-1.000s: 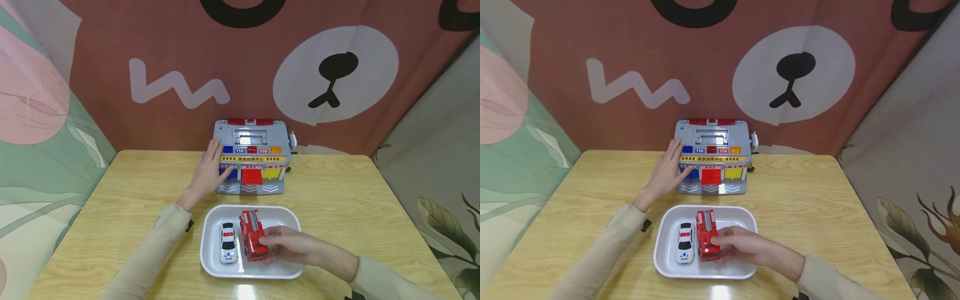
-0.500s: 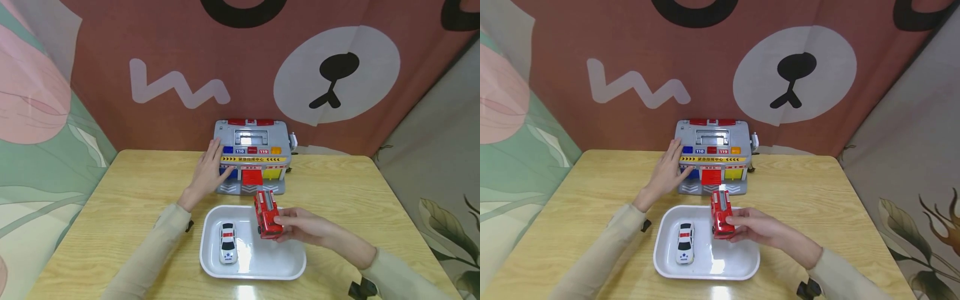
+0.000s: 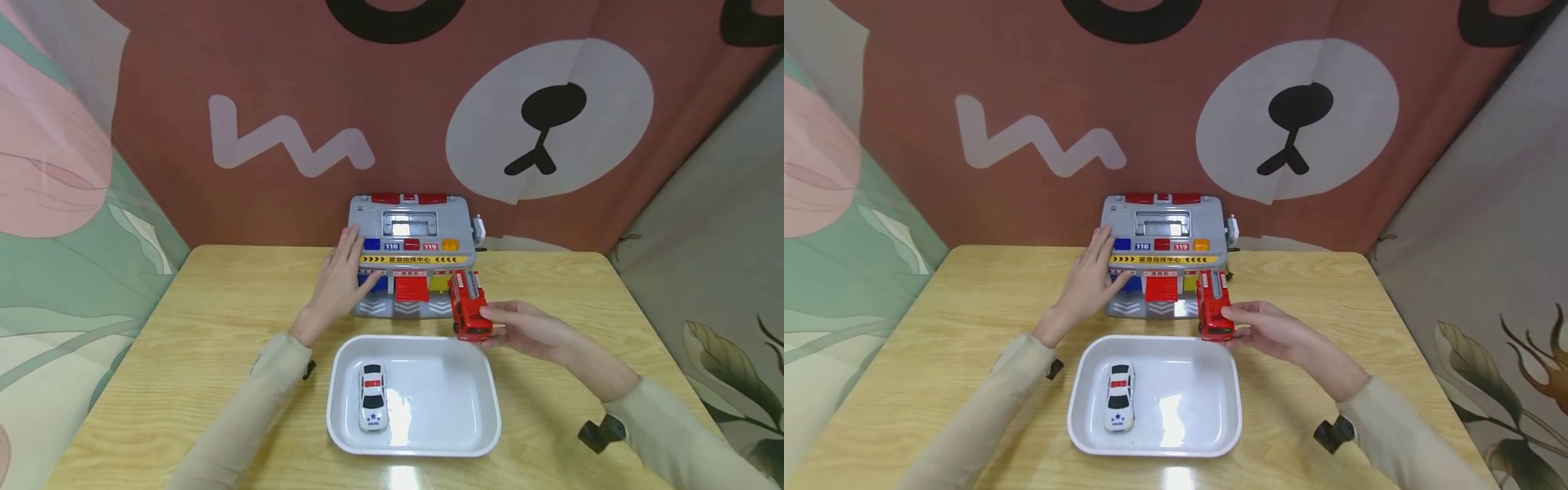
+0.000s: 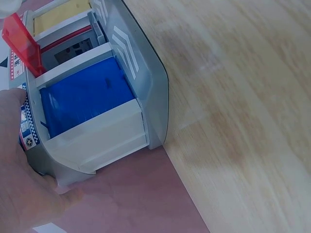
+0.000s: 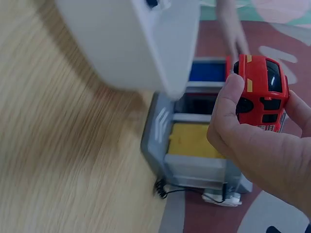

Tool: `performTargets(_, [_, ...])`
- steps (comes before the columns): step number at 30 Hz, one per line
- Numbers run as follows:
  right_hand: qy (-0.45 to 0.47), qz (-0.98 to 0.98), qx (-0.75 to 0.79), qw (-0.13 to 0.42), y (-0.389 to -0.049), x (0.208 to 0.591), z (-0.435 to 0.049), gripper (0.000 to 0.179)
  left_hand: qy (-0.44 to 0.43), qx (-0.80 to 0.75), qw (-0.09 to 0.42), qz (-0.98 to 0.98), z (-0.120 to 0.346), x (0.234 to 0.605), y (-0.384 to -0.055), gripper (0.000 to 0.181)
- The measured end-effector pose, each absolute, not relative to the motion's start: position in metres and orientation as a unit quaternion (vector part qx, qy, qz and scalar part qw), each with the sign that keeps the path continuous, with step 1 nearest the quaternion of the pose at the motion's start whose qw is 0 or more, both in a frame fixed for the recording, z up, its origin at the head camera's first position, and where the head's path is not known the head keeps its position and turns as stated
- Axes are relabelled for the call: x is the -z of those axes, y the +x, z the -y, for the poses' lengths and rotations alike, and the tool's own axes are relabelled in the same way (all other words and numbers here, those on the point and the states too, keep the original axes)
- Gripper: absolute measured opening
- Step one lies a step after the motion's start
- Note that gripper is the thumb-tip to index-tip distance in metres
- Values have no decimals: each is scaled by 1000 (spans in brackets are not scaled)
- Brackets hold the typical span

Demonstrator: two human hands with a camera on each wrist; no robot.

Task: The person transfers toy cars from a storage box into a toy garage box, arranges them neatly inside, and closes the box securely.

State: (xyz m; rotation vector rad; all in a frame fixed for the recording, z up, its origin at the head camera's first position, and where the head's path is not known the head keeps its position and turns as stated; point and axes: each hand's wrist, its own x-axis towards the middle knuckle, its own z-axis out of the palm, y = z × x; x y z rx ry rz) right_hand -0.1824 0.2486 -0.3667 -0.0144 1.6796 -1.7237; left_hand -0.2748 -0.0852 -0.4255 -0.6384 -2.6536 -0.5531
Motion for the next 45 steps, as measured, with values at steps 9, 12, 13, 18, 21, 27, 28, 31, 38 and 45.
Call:
performTargets(9, [21, -650, 665, 367, -198, 384, -245, 70, -224, 189, 177, 940, 86, 427, -275, 79])
performTargets(12, [27, -644, 669, 369, -201, 390, -245, 68, -225, 186, 177, 940, 86, 427, -276, 79])
performTargets(13, [28, -642, 671, 369, -202, 392, -245, 66, -225, 186, 177, 940, 86, 427, -276, 79])
performTargets(18, [22, -631, 681, 372, -208, 400, -248, 57, -221, 186, 174, 942, 86, 426, -276, 79])
performTargets(21, [12, -626, 683, 376, -211, 403, -249, 48, -219, 187, 172, 942, 86, 426, -276, 79])
performTargets(27, [11, -616, 688, 384, -214, 409, -252, 31, -222, 185, 177, 941, 85, 425, -275, 79])
performTargets(28, [9, -614, 689, 385, -215, 411, -252, 31, -223, 185, 177, 941, 85, 425, -275, 78])
performTargets(31, [15, -608, 694, 385, -216, 415, -250, 33, -222, 184, 176, 941, 85, 426, -275, 78])
performTargets(38, [22, -611, 686, 393, -220, 425, -238, 43, -221, 188, 176, 941, 85, 426, -275, 78])
performTargets(45, [35, -639, 655, 402, -224, 428, -223, 56, -224, 191, 172, 940, 86, 426, -275, 78])
